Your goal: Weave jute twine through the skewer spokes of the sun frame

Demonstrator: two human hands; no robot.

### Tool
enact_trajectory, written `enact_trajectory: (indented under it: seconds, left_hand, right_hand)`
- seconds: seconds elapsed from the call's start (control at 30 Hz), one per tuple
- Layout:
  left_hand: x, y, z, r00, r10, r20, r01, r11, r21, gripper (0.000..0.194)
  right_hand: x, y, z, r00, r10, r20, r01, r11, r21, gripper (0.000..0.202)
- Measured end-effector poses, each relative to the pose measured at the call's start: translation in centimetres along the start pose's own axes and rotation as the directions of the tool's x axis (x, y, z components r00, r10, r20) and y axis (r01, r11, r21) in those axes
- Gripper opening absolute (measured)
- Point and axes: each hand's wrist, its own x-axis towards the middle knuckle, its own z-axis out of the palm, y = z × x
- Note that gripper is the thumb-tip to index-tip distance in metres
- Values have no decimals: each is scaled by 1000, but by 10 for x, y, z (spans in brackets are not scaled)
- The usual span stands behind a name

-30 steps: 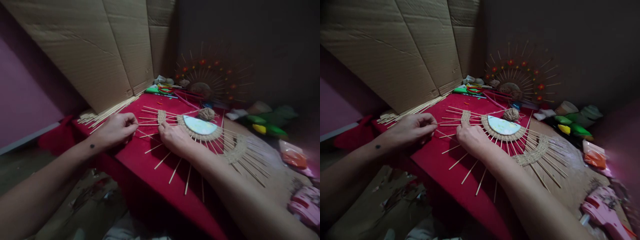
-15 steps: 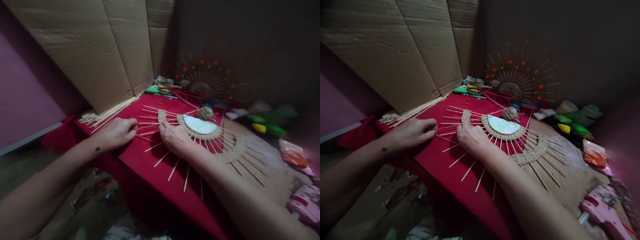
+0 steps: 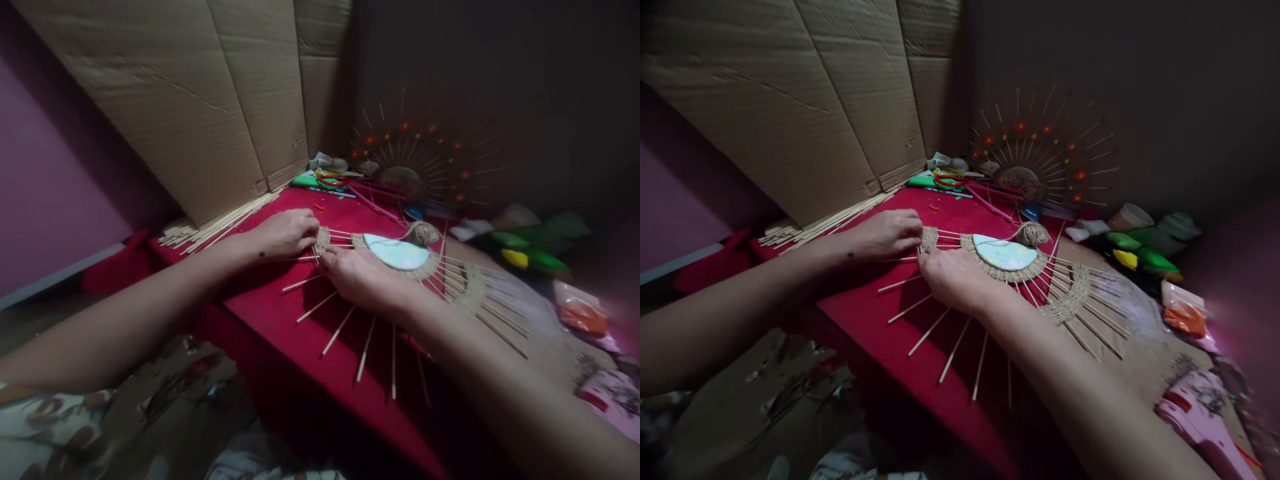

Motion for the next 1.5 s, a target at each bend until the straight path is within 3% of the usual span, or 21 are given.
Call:
enact_trajectory:
  seconds: [0.1, 0.2, 0.3, 0.6, 0.8, 0.9, 1.0, 1.2, 1.4, 1.5]
  left_hand:
    - [2, 1, 6, 1000, -29, -4, 29, 994, -107, 17]
    - [-2, 3, 10, 993, -112, -41, 100, 970, -219, 17]
    - [-6, 3, 12, 982, -171, -77, 140, 942, -305, 18]
    - [-8, 4, 15, 965, -210, -156, 135, 911, -389, 17]
    - [-7, 5, 13, 961, -233, -149, 150, 891, -428, 18]
    - [-7, 5, 12, 959, -244, -146, 158, 885, -439, 19]
    - [-8, 4, 11, 957, -246, -151, 163, 894, -418, 19]
    - [-9, 3, 11, 950, -273, -153, 187, 889, -419, 18]
    - [-15, -2, 4, 921, -362, -147, 264, 854, -449, 15]
    - [-20, -3, 0, 897, -428, -110, 337, 823, -457, 13]
  right_hand:
    - [-7, 5, -1, 1000, 28, -5, -27, 978, 208, 15]
    - [-12, 12, 7, 989, 134, -61, -92, 885, 456, 13]
    - [-12, 18, 13, 974, 192, -117, -92, 815, 572, 13]
    - [-9, 16, 9, 981, 174, -90, -92, 813, 575, 17]
    - [8, 14, -5, 992, 120, 29, -122, 925, 359, 18]
    - [17, 11, 0, 973, 205, -111, -140, 896, 422, 19]
    - [19, 9, 17, 927, 271, -261, -83, 823, 561, 17]
    - [18, 11, 33, 850, 413, -327, -89, 724, 684, 20]
    - [18, 8, 31, 885, 357, -298, -69, 734, 675, 19]
    - [19, 7, 27, 907, 320, -275, -99, 795, 598, 22]
